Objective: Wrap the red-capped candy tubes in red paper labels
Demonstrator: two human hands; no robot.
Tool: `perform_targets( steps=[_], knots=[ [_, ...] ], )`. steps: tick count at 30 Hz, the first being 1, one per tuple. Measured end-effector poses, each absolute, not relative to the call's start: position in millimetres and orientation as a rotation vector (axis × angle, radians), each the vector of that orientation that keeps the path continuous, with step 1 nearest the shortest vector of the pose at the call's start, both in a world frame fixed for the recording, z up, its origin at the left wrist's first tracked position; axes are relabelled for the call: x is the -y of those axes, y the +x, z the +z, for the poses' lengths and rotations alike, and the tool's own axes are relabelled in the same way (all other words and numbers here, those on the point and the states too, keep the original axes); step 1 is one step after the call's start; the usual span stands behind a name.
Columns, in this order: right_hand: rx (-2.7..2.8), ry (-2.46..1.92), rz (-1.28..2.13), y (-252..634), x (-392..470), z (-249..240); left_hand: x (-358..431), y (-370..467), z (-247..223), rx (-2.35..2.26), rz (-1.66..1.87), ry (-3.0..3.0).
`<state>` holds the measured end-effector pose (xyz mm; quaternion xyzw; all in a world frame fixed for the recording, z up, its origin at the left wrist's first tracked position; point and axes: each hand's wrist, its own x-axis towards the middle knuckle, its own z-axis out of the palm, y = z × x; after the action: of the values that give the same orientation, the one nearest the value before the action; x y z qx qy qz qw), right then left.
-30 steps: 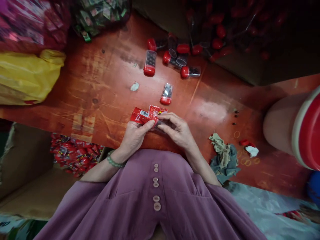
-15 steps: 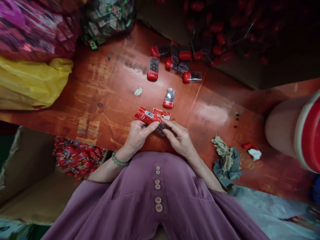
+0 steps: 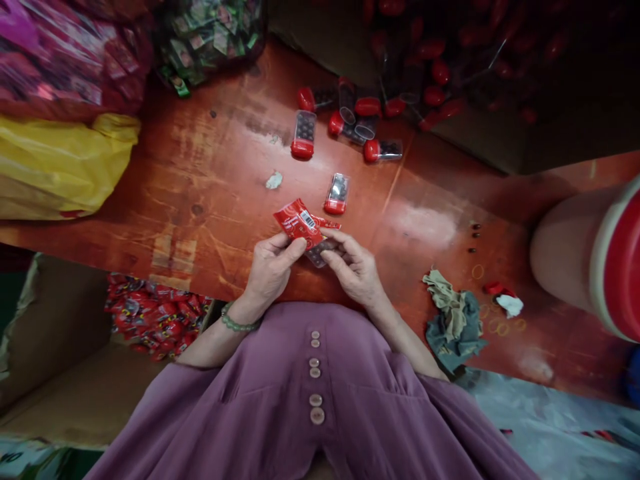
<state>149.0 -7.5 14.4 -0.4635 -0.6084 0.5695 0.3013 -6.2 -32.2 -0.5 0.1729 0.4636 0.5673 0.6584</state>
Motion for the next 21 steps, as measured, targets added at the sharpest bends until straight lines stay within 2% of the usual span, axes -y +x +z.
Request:
perform_targets(
  steps=[4, 12, 17, 21],
  knots=[
    [1.513, -1.234, 1.406, 141.2, 8.2, 12.2, 34.9, -3.6, 0.4, -1.104, 1.204, 0.413],
    [1.212, -1.18, 1.61, 134.4, 3.3, 3.3, 33.9, -5.5, 7.2, -1.029, 1.251, 0.276],
    [1.346, -1.125, 1.603, 137.3, 9.3, -3.6, 35.6, -6.9, 8.6, -1.005, 1.214, 0.221],
    [1.672, -1.115, 1.331, 144.2, 10.3, -3.8, 38.2, -6.5, 9.7, -0.964, 1.173, 0.227]
  ],
)
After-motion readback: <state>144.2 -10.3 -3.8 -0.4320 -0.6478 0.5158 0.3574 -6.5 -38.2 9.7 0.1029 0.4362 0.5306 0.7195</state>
